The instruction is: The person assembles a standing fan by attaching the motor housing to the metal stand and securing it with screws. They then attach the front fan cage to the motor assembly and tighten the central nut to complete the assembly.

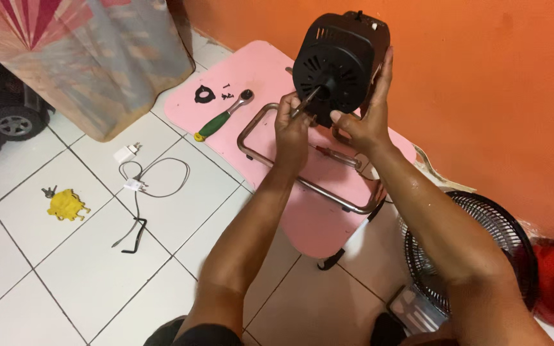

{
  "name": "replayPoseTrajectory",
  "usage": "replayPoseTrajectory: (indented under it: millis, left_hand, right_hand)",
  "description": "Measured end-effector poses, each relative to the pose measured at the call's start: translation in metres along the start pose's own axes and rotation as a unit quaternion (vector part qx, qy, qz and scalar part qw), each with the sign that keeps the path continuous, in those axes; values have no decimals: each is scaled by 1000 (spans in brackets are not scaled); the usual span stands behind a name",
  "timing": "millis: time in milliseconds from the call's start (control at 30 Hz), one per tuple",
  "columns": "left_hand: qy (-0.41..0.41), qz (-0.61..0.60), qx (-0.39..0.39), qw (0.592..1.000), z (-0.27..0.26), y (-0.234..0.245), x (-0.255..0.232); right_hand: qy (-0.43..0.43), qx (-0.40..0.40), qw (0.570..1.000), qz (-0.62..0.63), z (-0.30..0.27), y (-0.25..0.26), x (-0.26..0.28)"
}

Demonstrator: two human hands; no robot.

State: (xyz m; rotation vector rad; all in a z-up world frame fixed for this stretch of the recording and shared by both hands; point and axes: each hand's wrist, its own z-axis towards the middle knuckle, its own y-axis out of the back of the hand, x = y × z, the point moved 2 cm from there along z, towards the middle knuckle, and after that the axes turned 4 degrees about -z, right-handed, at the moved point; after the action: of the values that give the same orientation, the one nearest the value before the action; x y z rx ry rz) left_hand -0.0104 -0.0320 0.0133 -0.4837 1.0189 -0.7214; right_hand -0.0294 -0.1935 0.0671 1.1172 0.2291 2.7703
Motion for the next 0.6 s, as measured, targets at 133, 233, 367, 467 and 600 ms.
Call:
replayPoseTrajectory:
  millis: [133,233,367,467,600]
  left_hand:
    - [-2,64,8,998,-1,-3,-2]
    - [5,25,49,998,2,-1,-7]
    - [67,10,73,995,19,5,-23]
    - [83,33,56,994,18,9,-30]
    - [25,59,75,995,21,-2,-35]
  right_hand:
    - [-1,2,1000,-7,4,0,-5]
    - [-8,15,1000,-2,3,2,-1]
    - [-34,47,998,14,7,11,5]
    - [-54,53,997,30,0,15,1]
    - [-60,47,997,-1,5,13,-4]
